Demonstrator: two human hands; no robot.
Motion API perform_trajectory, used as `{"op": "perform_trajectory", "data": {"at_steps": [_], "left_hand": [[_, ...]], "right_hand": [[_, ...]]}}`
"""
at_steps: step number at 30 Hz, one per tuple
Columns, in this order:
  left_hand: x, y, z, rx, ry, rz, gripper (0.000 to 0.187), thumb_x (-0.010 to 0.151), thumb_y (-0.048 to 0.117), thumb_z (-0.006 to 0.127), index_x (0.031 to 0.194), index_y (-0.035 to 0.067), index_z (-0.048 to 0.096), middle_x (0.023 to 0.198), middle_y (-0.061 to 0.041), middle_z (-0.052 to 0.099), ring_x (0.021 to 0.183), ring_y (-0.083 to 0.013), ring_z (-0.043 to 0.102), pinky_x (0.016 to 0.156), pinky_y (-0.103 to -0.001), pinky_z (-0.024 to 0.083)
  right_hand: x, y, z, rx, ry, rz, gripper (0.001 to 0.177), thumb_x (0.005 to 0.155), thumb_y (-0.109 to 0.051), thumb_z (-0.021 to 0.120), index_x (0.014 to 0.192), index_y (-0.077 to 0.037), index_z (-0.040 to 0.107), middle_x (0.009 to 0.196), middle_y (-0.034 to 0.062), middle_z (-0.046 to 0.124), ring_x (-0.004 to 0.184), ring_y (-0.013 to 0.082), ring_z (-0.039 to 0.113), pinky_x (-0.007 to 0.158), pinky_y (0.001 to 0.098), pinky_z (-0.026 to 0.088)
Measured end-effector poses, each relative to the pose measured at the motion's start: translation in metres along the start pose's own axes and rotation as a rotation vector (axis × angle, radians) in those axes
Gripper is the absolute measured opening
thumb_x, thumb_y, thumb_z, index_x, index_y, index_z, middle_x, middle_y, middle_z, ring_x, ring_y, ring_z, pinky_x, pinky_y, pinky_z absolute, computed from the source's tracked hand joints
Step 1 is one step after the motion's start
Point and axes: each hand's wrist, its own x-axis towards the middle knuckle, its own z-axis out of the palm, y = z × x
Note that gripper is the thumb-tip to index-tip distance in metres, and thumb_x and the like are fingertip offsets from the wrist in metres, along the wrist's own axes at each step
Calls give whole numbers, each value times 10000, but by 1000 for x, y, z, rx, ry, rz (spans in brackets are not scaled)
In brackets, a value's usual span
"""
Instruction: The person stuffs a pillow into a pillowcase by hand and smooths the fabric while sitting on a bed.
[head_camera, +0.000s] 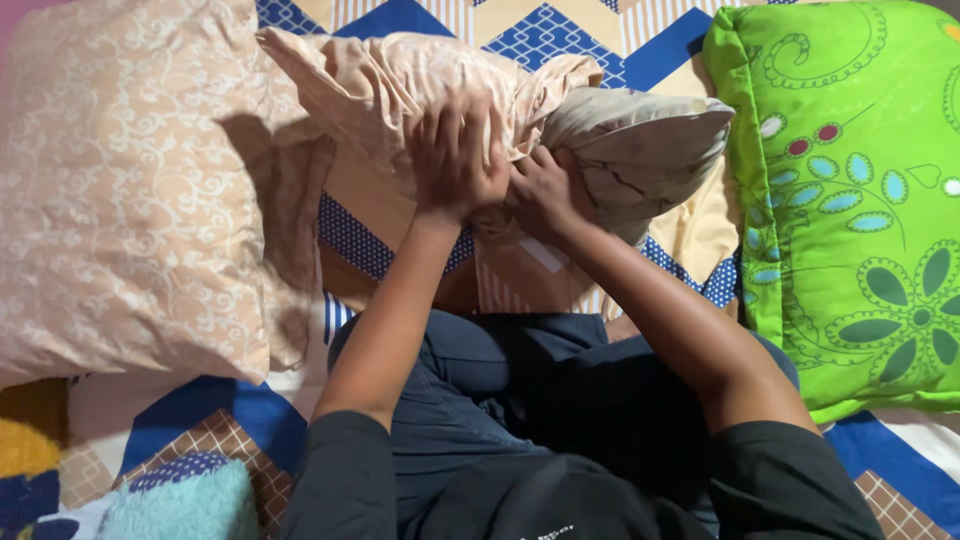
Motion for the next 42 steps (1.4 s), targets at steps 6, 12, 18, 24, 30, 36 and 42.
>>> {"op": "perform_trajectory", "data": {"at_steps": [6,12,18,24,30,36,42], "left_hand": [[51,-12,25,144,-355,0,565,783,359,627,1267,69,664,1218,-147,681,1206,-303,598,1081,-516,354],[45,-18,40,107,-1055,-267,401,943,352,567,1170,67,734,1110,-186,737,1104,-365,692,1071,-518,453],[-2,-31,73,8,-1061,-479,564,795,506,721,1055,6,721,1042,-230,725,985,-377,702,858,-461,550],[-79,-27,87,-62,-1088,-338,304,730,327,738,927,98,768,959,-164,749,940,-353,716,817,-468,565],[-72,-21,50,-329,-255,-174,241,766,73,637,1007,88,647,824,-130,688,773,-370,678,661,-493,528],[-87,-2,32,-314,-320,-111,149,800,71,627,937,106,582,832,-122,653,788,-365,674,708,-492,533],[-97,14,36,-325,-534,-267,69,890,114,632,957,101,636,849,-127,704,770,-384,671,665,-519,508]], "right_hand": [[31,2,-91,170,-280,147,217,902,-339,714,938,-125,722,993,74,666,998,285,634,872,460,458],[52,77,-91,-88,13,214,397,864,-328,763,1176,-89,705,1114,143,701,1082,379,683,896,514,500],[13,64,29,239,-856,544,642,742,-291,730,1284,-19,522,1092,273,699,1020,435,684,856,517,534],[-21,-14,30,256,-512,477,212,901,-202,603,1090,-211,698,864,177,717,837,411,698,735,541,527],[-8,-12,-24,279,38,374,106,953,-145,631,1056,-142,657,791,122,686,737,359,675,638,499,485],[-40,3,-5,148,17,180,192,847,-189,724,1021,-160,649,744,96,664,738,314,689,639,463,514],[-60,64,37,920,-415,261,518,902,-304,727,1304,-39,537,1071,174,691,904,346,721,739,443,544]]}}
